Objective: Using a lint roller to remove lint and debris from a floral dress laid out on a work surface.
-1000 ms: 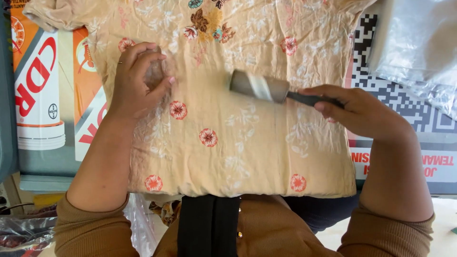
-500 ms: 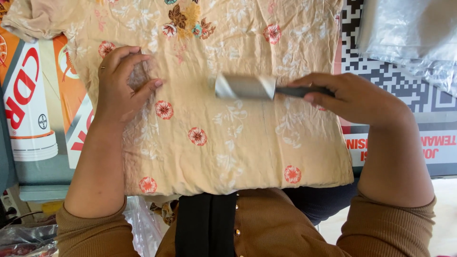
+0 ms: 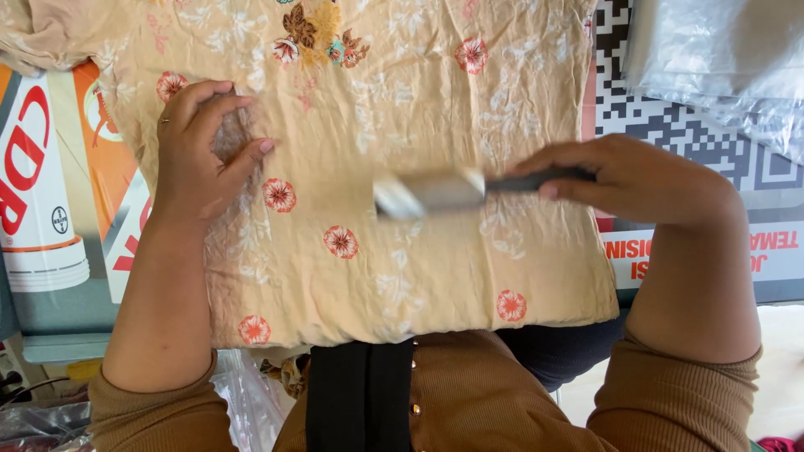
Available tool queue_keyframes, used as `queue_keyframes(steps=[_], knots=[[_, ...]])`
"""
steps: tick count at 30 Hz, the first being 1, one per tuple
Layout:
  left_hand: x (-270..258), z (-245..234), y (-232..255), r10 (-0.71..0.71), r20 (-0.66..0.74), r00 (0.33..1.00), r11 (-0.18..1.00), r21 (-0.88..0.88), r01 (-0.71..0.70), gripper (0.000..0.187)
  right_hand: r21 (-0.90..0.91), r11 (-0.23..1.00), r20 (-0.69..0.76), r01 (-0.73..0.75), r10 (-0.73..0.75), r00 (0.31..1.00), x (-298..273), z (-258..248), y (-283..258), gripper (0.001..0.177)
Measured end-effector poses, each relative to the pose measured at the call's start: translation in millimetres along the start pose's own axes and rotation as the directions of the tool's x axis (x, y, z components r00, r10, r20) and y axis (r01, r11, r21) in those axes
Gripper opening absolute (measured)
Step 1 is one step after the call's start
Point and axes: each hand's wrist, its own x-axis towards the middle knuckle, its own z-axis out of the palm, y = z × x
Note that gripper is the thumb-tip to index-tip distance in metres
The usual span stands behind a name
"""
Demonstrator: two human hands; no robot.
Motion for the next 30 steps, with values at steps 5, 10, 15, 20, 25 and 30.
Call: queue_keyframes(steps=[5, 10, 15, 20, 25, 30], knots=[[-1.5, 0.6, -1.2, -0.016, 0.011, 1.0, 1.0, 0.005, 0.016, 0.04, 0.059, 0.985, -0.04, -0.16, 0.162, 0.986, 5.3, -5.0, -6.1, 0.043], [-2.5, 1.1, -2.0, -0.028, 0.019, 0.999, 1.0, 0.002, 0.028, 0.04, -0.054, 0.998, 0.37, -0.016, 0.035, 0.929, 8.5, 4.8, 5.7, 0.043], [-1.8, 1.4, -3.5, -0.006, 0.008, 1.0, 1.0, 0.0, 0.006, 0.039, 0.043, 0.997, 0.084, 0.067, -0.07, 0.994, 1.0, -5.3, 17.6, 0.039], [-1.2, 0.7, -3.0, 0.003, 0.003, 1.0, 1.0, -0.015, -0.003, 0.038, 0.092, 0.963, -0.087, -0.255, 0.263, 0.961, 2.8, -12.3, -6.6, 0.04], [-1.4, 1.2, -3.9, 0.004, 0.003, 1.0, 1.0, -0.009, -0.004, 0.038, -0.026, 0.989, 0.294, -0.149, 0.15, 0.944, 5.2, -3.6, 4.3, 0.04], [-1.1, 1.5, -4.1, 0.029, -0.008, 1.0, 1.0, 0.005, -0.029, 0.037, 0.039, 0.999, 0.168, -0.03, 0.023, 0.985, -2.2, -7.7, 8.2, 0.042]])
